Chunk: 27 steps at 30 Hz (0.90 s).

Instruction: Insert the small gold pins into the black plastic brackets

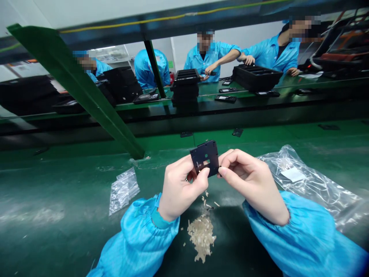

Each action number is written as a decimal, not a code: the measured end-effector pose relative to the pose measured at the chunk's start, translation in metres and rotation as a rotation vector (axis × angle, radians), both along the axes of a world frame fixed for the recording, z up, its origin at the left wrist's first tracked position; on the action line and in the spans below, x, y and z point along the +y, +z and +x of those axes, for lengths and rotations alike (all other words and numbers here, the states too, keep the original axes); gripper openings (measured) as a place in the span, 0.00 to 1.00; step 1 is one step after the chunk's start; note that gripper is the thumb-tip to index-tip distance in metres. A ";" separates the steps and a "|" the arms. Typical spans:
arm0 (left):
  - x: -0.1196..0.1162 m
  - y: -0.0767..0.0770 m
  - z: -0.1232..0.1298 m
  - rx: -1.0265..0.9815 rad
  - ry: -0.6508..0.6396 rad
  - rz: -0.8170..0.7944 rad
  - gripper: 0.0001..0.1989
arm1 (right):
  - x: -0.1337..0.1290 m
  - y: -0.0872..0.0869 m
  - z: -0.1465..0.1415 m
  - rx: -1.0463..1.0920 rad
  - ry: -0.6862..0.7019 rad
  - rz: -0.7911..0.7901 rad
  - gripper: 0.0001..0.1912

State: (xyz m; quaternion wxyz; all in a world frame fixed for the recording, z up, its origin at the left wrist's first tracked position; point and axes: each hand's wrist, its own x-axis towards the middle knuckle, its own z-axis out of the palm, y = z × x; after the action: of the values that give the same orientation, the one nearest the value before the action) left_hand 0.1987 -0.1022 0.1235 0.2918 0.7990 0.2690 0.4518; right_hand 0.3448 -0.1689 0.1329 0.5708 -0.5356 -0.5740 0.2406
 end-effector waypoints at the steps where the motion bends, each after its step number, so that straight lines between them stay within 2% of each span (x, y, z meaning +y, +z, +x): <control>1: 0.000 -0.001 0.000 -0.001 -0.004 -0.008 0.09 | 0.000 0.000 0.000 -0.004 -0.002 0.002 0.06; 16: 0.001 -0.001 0.000 -0.048 -0.048 -0.115 0.09 | -0.002 0.005 -0.003 0.031 -0.007 -0.036 0.06; 22: 0.003 -0.001 -0.001 -0.114 -0.146 -0.163 0.07 | -0.004 0.005 -0.004 0.019 0.007 -0.017 0.06; 27: 0.010 -0.008 -0.002 -0.199 -0.284 -0.260 0.08 | -0.006 0.007 -0.004 -0.022 0.025 0.019 0.07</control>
State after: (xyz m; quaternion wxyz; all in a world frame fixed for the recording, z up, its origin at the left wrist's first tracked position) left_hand 0.1966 -0.0921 0.1154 0.4784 0.7360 0.1794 0.4441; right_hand 0.3408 -0.1750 0.1398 0.5664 -0.5258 -0.5890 0.2363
